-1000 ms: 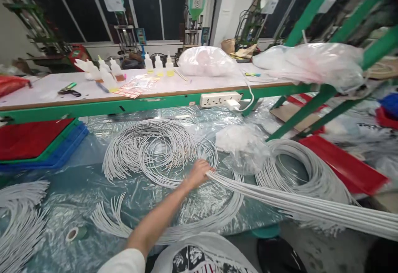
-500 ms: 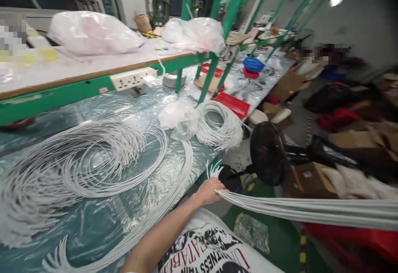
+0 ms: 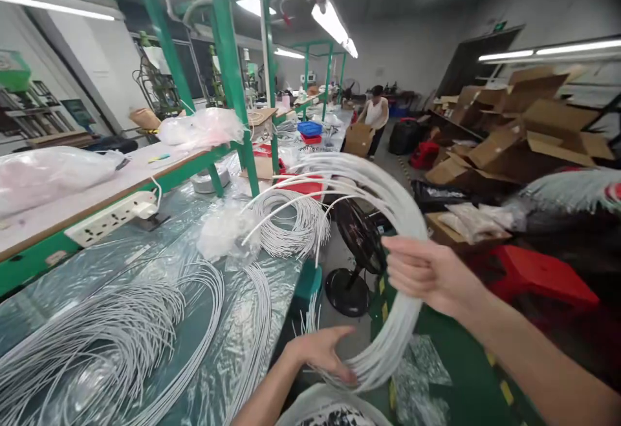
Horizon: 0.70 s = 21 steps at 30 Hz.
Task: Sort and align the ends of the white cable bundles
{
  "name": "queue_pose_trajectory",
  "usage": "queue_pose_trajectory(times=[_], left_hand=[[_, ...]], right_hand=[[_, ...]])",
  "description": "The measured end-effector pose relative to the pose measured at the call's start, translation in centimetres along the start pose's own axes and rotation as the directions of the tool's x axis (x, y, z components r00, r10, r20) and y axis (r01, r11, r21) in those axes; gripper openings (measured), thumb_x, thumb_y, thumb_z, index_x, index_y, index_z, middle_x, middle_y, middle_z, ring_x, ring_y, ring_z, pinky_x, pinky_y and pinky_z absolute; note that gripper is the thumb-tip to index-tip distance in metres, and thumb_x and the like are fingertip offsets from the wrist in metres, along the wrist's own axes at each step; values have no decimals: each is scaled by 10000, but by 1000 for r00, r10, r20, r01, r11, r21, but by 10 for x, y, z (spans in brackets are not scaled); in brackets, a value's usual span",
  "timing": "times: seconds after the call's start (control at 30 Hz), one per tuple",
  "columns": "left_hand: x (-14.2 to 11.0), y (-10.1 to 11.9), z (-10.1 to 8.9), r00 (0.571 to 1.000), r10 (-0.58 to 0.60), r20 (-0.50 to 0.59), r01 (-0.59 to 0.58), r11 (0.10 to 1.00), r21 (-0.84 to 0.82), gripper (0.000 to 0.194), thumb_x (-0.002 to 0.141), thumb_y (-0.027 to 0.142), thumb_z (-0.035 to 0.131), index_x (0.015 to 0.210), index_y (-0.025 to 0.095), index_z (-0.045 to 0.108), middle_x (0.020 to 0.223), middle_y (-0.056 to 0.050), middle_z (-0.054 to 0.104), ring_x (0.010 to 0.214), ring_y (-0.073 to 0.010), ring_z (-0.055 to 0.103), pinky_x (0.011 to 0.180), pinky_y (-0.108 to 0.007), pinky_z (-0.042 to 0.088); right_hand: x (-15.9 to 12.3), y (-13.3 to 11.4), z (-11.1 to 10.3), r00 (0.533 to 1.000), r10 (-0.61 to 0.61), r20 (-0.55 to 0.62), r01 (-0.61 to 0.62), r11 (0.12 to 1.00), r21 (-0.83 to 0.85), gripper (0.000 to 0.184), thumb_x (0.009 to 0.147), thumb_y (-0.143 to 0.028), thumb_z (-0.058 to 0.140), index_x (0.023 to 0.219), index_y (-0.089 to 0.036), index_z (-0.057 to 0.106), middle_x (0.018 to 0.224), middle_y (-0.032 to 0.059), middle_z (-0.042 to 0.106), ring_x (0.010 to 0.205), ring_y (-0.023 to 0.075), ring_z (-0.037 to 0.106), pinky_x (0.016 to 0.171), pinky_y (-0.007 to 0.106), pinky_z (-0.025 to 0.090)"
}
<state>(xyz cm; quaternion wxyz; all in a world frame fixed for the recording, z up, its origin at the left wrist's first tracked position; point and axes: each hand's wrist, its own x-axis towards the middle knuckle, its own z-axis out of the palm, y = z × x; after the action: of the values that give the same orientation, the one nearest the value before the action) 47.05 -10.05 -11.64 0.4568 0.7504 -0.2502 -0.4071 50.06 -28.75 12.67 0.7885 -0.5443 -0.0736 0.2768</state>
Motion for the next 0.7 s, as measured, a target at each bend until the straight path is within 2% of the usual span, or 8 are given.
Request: queue_pose_trajectory(times=[0.1, 0.17, 0.27, 0.37, 0.43, 0.53, 0.63, 0.7], left_hand=[[-4, 56, 9, 968, 251, 9, -242, 943, -229, 1097, 572, 385, 899, 1507, 233, 344, 1526, -102, 407, 1385, -357, 396, 1189, -483, 311], [-3, 77, 19, 935, 354, -10, -326, 851, -412, 1056, 580, 341, 902, 1489, 213, 379, 1447, -118, 498, 1359, -356, 429, 1184, -493, 308], [-6, 85, 31, 919, 373, -126, -367, 694, -619, 872, 644, 322, 851, 1416, 176, 473, 1276, -122, 615, 1286, -344, 498, 1154, -502, 326], [-14, 89, 29, 907, 360, -219, -406, 608, -682, 767, 646, 345, 795, 1344, 169, 531, 1259, -111, 595, 1252, -336, 498, 1119, -467, 347], [-16, 98, 25, 915, 333, -229, -397, 646, -652, 737, 620, 312, 764, 1306, 153, 544, 1207, -98, 598, 1183, -305, 523, 1079, -424, 381], [-6, 112, 28, 935, 128, -331, -284, 828, -484, 392, 624, 224, 693, 996, 119, 629, 861, -39, 611, 808, -184, 560, 822, -315, 482], [11, 112, 46, 820, -30, -571, -243, 885, -396, 221, 646, 245, 671, 820, 145, 580, 684, 9, 521, 637, -130, 462, 633, -248, 431], [15, 102, 61, 779, -69, -624, -274, 857, -436, 255, 673, 306, 685, 847, 167, 562, 646, 24, 490, 613, -130, 447, 586, -237, 403]], right_hand=[[8, 33, -7, 998, 21, -59, -13, 993, 119, 680, 772, -366, 714, 452, -205, 137, 350, -85, 149, 299, 19, 136, 336, 209, 93], [9, 47, -13, 995, -10, -97, 29, 981, 192, 655, 771, -364, 711, 448, -208, 163, 356, -92, 148, 301, 22, 133, 332, 203, 107], [6, 57, -23, 979, -89, -183, 129, 966, 223, 624, 766, -369, 716, 446, -208, 204, 357, -96, 160, 305, 22, 137, 334, 200, 118], [4, 66, -29, 950, -99, -297, 166, 964, 209, 617, 749, -382, 721, 453, -214, 206, 354, -98, 168, 304, 19, 141, 334, 197, 108], [5, 76, -28, 930, -70, -362, 159, 962, 221, 610, 722, -397, 725, 460, -221, 203, 357, -104, 164, 306, 17, 137, 331, 195, 96], [8, 92, -18, 904, -22, -426, 140, 958, 248, 582, 690, -417, 730, 478, -224, 223, 371, -111, 175, 318, 14, 140, 333, 189, 103], [1, 101, -5, 886, 0, -464, 131, 959, 250, 559, 695, -430, 730, 508, -220, 247, 386, -112, 202, 333, 15, 154, 336, 182, 133], [-10, 103, 1, 904, -8, -428, 118, 966, 231, 544, 715, -435, 736, 524, -210, 278, 395, -107, 233, 339, 18, 179, 338, 176, 170]])
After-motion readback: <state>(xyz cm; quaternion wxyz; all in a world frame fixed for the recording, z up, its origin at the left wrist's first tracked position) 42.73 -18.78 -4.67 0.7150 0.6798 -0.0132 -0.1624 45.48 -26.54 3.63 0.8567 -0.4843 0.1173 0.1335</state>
